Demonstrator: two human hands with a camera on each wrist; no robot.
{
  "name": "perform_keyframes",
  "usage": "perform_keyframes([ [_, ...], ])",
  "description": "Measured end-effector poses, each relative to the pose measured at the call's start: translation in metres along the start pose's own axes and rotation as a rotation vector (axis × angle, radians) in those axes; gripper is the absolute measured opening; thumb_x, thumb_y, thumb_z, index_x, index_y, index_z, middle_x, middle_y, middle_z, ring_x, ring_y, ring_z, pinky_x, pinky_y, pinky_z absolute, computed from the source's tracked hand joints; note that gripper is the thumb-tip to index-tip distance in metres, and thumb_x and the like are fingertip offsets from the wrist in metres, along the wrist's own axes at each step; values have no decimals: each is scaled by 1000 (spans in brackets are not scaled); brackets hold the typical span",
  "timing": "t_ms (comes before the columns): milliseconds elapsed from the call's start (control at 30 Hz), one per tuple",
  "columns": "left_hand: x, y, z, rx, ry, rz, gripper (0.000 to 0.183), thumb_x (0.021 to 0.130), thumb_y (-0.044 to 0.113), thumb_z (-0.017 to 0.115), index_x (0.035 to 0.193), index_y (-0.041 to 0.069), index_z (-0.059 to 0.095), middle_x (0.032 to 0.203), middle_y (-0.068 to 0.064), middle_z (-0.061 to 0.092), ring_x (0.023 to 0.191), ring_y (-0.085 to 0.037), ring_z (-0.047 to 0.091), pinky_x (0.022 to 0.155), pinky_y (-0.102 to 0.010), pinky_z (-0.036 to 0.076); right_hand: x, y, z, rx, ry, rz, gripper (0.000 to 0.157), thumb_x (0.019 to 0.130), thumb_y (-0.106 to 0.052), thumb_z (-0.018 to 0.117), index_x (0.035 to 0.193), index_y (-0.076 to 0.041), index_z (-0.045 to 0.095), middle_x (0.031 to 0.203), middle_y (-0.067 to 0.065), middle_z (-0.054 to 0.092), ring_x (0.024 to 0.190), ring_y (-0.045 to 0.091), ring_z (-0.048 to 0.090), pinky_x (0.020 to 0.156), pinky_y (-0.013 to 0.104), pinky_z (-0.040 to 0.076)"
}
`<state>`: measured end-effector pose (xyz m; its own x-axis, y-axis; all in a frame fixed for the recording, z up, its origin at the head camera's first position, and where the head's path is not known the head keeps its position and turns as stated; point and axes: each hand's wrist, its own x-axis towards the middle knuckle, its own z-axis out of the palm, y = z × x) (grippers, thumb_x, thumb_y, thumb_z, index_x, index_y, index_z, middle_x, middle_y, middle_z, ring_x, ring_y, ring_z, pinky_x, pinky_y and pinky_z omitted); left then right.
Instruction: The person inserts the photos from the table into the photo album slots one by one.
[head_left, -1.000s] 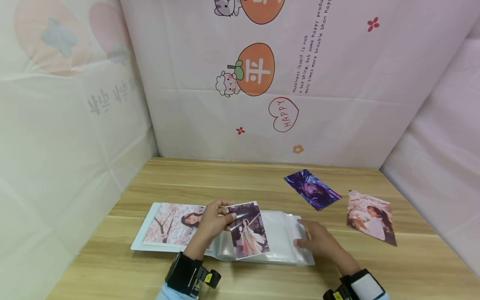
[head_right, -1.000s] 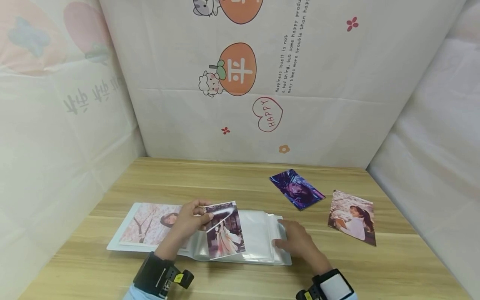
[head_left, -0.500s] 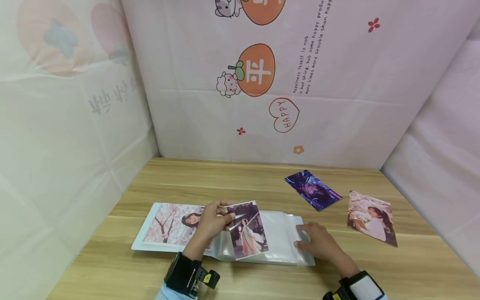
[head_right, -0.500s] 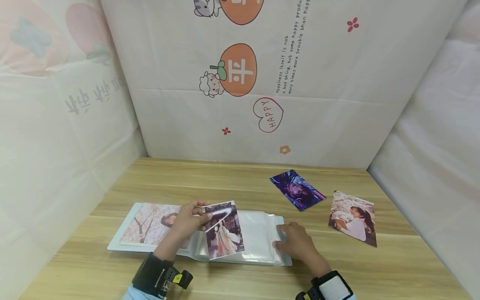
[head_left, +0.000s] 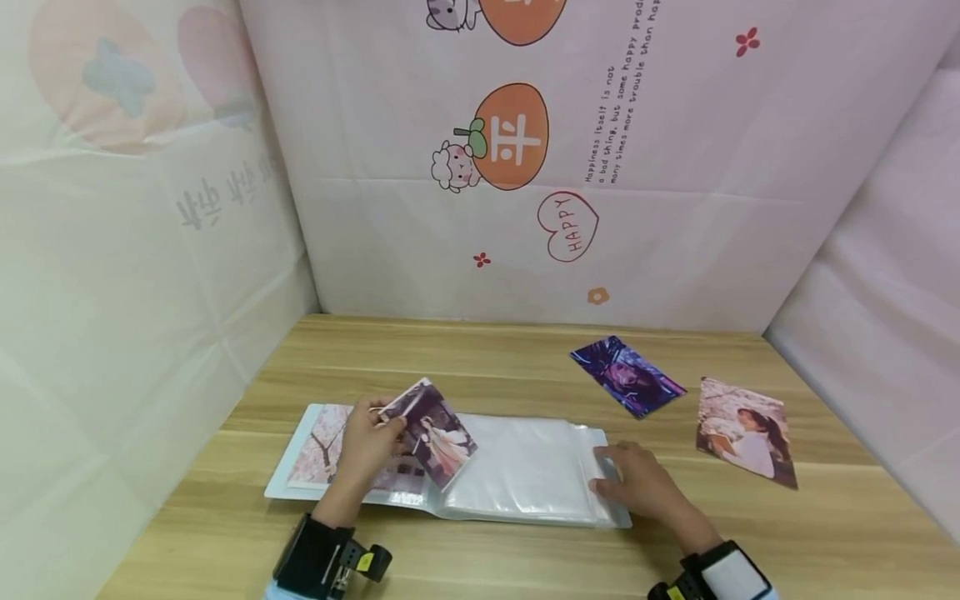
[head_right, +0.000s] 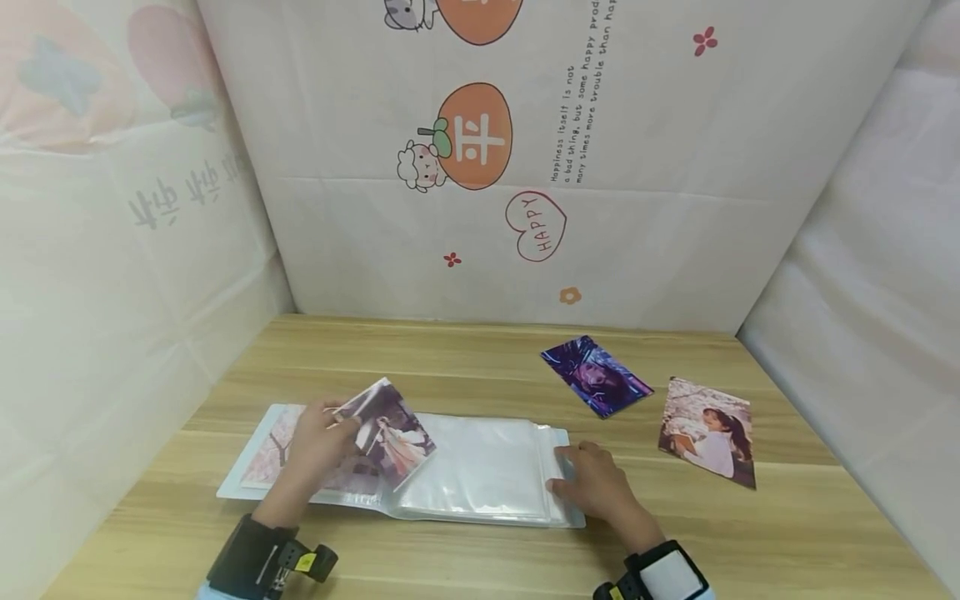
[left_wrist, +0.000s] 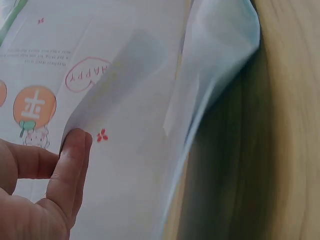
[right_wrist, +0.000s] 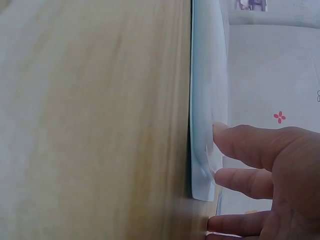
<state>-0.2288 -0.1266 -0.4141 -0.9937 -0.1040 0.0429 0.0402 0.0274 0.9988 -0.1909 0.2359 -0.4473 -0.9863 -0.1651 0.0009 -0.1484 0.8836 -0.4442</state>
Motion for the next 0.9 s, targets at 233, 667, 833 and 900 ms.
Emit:
perform_keyframes([
  [233, 5, -4, -27, -24, 83, -50, 34, 87, -9, 49, 118, -8, 36, 103, -26, 55, 66, -15, 59, 55, -24, 52, 0, 0, 1, 12, -5, 21, 49, 79, -24, 73, 119, 2, 60, 116, 26, 54, 107, 45, 48, 88, 57, 39],
  [667, 4, -11, -23, -12, 99, -69, 29, 88, -9, 49, 113, -7, 34, 107, -28, 50, 73, -22, 60, 57, -27, 54, 0, 4, 4, 6, 12, 2, 48, 80, -23, 72, 119, 2, 59, 116, 27, 54, 108, 46, 47, 89, 58, 38],
  [833, 3, -13, -20, 11, 101, -79, 27, 88, -7, 51, 111, -7, 36, 105, -25, 50, 71, -21, 58, 56, -26, 53, -1, 4, 3, 14, 13, 1, 48, 80, -23, 72, 119, 2, 59, 116, 25, 54, 107, 45, 48, 88, 57, 39],
  [900, 2, -14, -20, 29, 96, -86, 27, 88, -6, 52, 111, -7, 37, 103, -24, 50, 69, -19, 57, 56, -26, 53, -1, 4, 3, 12, 17, -6, 48, 80, -24, 72, 119, 2, 59, 116, 25, 54, 107, 45, 48, 88, 57, 39],
])
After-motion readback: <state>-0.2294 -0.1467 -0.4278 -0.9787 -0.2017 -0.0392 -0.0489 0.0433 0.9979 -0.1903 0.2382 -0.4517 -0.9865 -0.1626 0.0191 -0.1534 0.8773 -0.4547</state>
